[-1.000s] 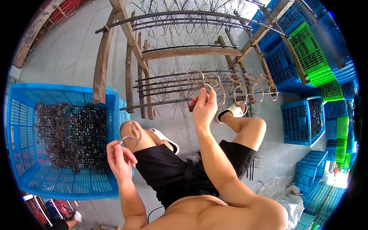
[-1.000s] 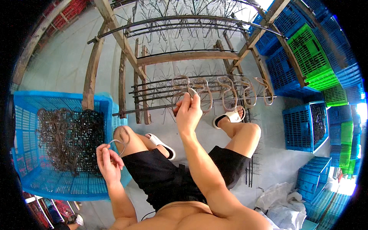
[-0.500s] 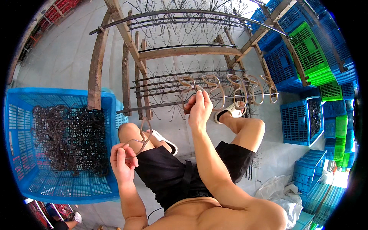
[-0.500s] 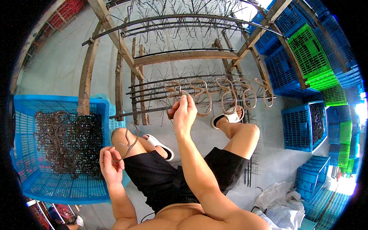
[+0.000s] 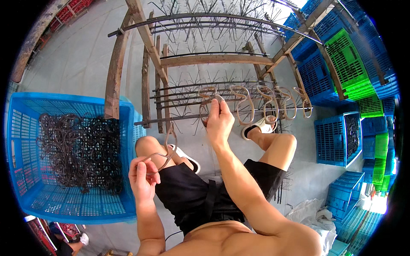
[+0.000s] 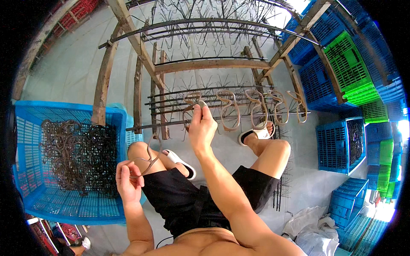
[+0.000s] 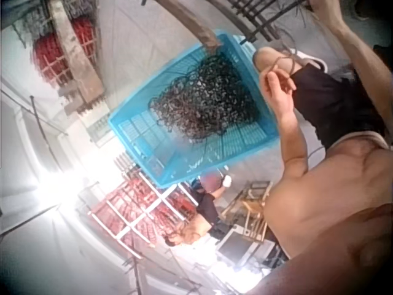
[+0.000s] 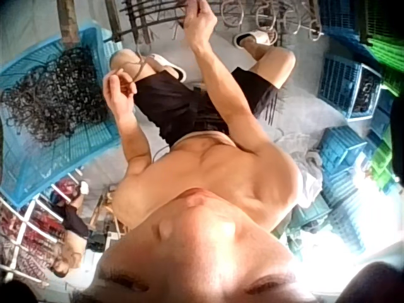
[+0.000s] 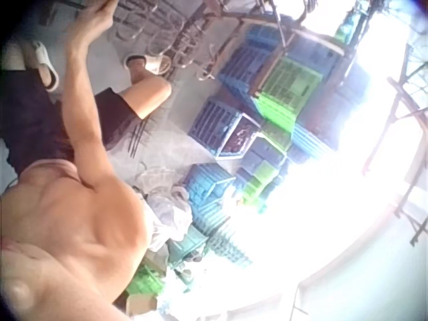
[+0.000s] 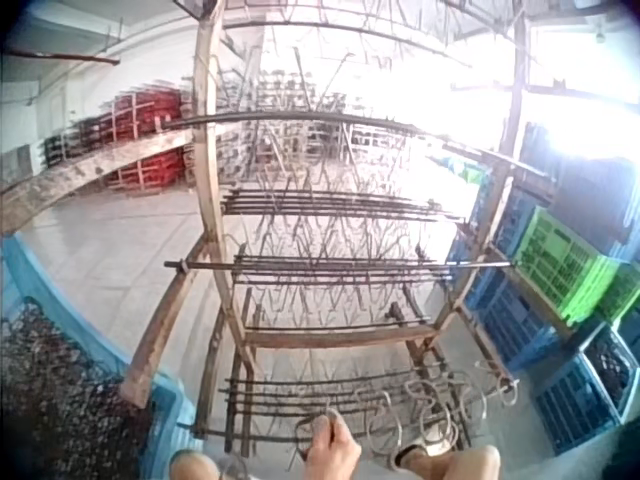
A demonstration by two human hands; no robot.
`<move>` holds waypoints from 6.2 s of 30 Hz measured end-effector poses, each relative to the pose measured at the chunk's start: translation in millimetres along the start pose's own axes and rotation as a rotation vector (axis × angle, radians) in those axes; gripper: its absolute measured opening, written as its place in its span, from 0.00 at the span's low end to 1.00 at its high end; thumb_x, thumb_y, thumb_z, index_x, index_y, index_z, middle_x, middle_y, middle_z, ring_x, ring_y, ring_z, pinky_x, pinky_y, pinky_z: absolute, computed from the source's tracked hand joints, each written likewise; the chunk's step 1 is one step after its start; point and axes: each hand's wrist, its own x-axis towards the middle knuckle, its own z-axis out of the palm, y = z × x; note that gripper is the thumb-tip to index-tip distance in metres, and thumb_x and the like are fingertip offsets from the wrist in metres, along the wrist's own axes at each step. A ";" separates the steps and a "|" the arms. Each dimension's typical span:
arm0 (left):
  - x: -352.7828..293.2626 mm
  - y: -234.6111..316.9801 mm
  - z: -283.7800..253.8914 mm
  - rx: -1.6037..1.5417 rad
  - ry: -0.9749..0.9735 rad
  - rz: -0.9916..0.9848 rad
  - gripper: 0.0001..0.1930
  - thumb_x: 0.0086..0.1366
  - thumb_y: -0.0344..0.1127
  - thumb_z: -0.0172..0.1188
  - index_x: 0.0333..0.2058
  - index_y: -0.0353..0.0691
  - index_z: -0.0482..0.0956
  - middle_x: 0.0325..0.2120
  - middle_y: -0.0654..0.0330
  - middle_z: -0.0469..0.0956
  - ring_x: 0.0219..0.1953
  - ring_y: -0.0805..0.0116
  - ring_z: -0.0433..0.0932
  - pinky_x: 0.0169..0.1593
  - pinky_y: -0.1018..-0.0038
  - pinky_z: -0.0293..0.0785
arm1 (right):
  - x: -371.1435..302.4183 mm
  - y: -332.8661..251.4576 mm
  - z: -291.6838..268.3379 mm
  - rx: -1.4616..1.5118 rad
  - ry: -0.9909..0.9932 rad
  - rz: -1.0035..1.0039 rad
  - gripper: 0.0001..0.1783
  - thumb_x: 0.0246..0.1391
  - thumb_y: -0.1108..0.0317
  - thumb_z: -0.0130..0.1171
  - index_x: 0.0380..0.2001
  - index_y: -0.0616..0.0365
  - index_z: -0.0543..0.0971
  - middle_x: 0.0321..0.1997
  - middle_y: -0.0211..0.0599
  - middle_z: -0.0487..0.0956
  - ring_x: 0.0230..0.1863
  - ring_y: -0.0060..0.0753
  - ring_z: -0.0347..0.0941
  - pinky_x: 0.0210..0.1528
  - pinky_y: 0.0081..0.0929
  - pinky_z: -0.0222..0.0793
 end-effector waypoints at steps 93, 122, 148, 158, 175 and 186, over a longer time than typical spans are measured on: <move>103.8 -56.3 52.4 0.378 -0.097 0.013 0.11 0.60 0.30 0.59 0.40 0.30 0.75 0.27 0.61 0.78 0.28 0.78 0.75 0.33 0.81 0.72 | -57.5 19.4 65.6 0.239 0.072 0.041 0.11 0.60 0.70 0.44 0.25 0.65 0.67 0.22 0.34 0.64 0.23 0.25 0.61 0.24 0.26 0.60; 109.7 -64.7 51.9 0.058 0.111 -0.186 0.08 0.59 0.36 0.60 0.29 0.37 0.76 0.21 0.65 0.74 0.23 0.78 0.70 0.28 0.81 0.66 | -49.5 28.8 56.5 0.163 -0.195 0.000 0.13 0.62 0.64 0.46 0.42 0.63 0.72 0.12 0.26 0.64 0.15 0.16 0.57 0.15 0.20 0.55; 93.7 -85.7 -287.0 1.283 0.944 -0.774 0.24 0.52 0.48 0.58 0.43 0.37 0.74 0.53 0.47 0.63 0.54 0.47 0.65 0.52 0.57 0.66 | -104.7 -2.2 -2.5 -0.254 -0.407 -0.389 0.31 0.51 0.73 0.54 0.57 0.65 0.56 0.52 0.46 0.61 0.48 0.35 0.62 0.53 0.36 0.59; 38.8 -19.3 -181.2 1.215 0.938 -0.195 0.21 0.48 0.46 0.66 0.24 0.34 0.68 0.33 0.48 0.64 0.37 0.47 0.67 0.41 0.61 0.68 | -167.4 -6.5 73.3 -0.115 -1.173 -0.241 0.10 0.53 0.70 0.53 0.35 0.66 0.71 0.30 0.48 0.73 0.31 0.40 0.71 0.35 0.31 0.68; -31.3 15.6 -125.4 1.880 0.497 0.360 0.31 0.45 0.27 0.60 0.52 0.41 0.64 0.52 0.52 0.62 0.57 0.49 0.57 0.60 0.52 0.48 | -173.7 35.7 123.2 0.189 -1.348 0.564 0.10 0.57 0.73 0.44 0.42 0.62 0.70 0.27 0.32 0.73 0.16 0.18 0.63 0.14 0.18 0.57; 49.4 -41.8 -234.1 1.422 0.158 -0.093 0.25 0.54 0.40 0.60 0.49 0.34 0.69 0.46 0.46 0.72 0.50 0.48 0.68 0.54 0.62 0.64 | -44.3 -26.7 -75.4 0.172 -0.869 0.231 0.05 0.55 0.70 0.53 0.32 0.60 0.75 0.19 0.19 0.68 0.19 0.10 0.60 0.19 0.14 0.55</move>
